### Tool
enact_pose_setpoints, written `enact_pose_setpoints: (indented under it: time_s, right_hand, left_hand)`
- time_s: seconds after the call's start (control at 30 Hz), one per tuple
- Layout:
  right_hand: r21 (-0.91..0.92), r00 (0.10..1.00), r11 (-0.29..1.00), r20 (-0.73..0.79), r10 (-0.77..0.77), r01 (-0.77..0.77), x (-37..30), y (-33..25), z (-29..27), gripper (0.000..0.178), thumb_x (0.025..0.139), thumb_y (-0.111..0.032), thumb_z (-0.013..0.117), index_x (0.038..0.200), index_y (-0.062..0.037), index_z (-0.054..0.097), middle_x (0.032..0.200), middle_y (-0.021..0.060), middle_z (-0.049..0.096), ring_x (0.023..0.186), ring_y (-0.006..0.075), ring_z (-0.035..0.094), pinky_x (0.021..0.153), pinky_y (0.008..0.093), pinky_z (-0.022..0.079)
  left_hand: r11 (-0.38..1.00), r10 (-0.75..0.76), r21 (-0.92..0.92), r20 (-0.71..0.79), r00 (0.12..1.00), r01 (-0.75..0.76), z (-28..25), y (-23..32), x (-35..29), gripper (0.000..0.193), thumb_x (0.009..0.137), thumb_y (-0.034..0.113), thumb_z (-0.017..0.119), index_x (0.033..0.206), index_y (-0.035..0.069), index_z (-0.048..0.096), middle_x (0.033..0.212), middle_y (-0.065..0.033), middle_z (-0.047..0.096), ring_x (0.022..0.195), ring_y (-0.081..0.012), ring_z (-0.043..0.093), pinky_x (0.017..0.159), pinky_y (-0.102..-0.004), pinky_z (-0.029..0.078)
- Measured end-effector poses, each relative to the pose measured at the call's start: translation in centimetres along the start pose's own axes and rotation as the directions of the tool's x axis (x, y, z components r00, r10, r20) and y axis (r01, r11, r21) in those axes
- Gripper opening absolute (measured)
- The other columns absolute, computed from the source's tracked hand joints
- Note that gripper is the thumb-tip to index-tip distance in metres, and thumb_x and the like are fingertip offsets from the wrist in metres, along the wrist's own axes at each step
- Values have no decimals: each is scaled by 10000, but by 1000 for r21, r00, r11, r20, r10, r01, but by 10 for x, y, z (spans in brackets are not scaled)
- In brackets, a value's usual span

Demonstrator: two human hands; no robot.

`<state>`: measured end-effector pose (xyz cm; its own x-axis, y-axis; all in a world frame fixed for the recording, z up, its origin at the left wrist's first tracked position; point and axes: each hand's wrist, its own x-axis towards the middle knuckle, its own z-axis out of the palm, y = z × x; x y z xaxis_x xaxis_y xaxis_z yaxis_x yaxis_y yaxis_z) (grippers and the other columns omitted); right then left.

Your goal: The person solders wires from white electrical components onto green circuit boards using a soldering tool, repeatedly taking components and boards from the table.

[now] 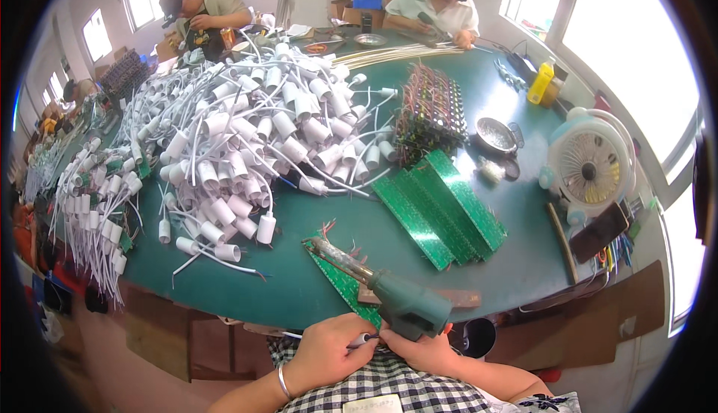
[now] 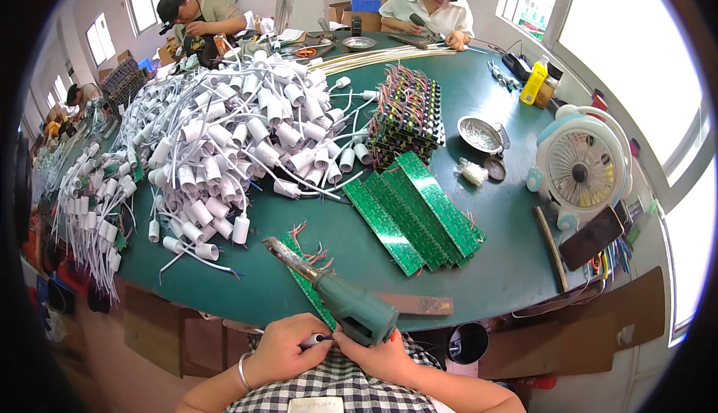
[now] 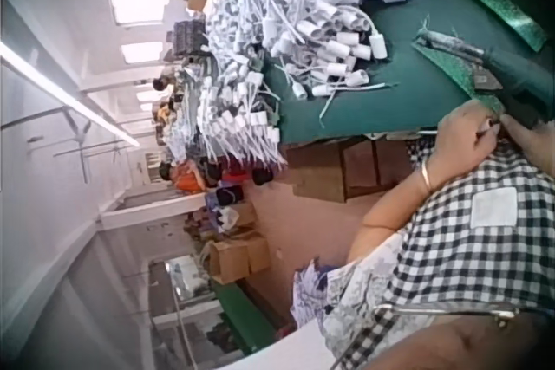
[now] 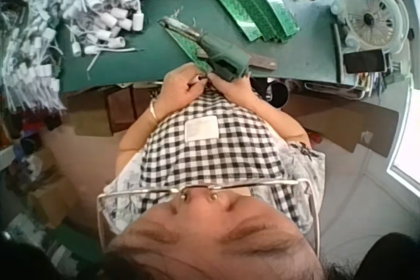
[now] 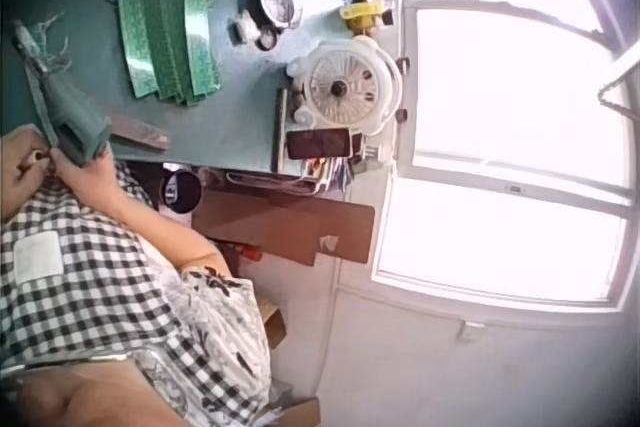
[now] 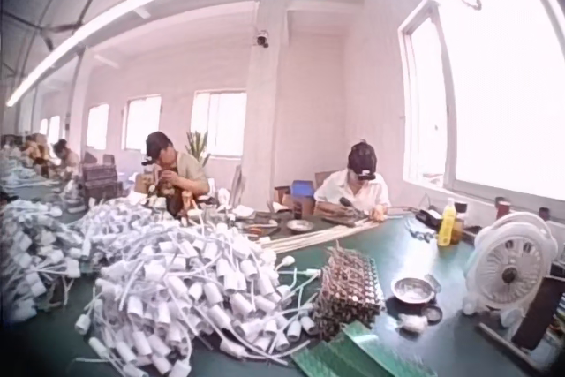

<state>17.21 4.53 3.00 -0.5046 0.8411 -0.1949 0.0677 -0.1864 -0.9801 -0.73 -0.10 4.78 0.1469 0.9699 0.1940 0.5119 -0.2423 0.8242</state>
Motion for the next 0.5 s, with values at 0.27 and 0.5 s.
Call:
enact_pose_setpoints:
  time_s: [0.27, 0.5]
  right_hand:
    - [-143, 999, 989, 14, -44, 45, 27, -38, -36, 248, 831, -109, 680, 1053, -20, 619, 962, 30, 650, 902, 114, 609, 853, 292, 474]
    - [-917, 977, 397, -110, -182, -30, 40, -154, -115, 313, 751, -255, 691, 1012, -88, 651, 879, 82, 670, 778, 226, 647, 712, 333, 486]
  left_hand:
    - [885, 23, 462, -174, 984, 61, -57, -26, 24, 65, 724, 126, 669, 770, 99, 633, 759, -32, 601, 682, -241, 572, 620, -386, 397]
    - [834, -102, 459, -419, 902, 307, -66, -92, 26, 76, 703, 132, 686, 748, 125, 625, 745, -9, 581, 761, -221, 521, 742, -405, 310]
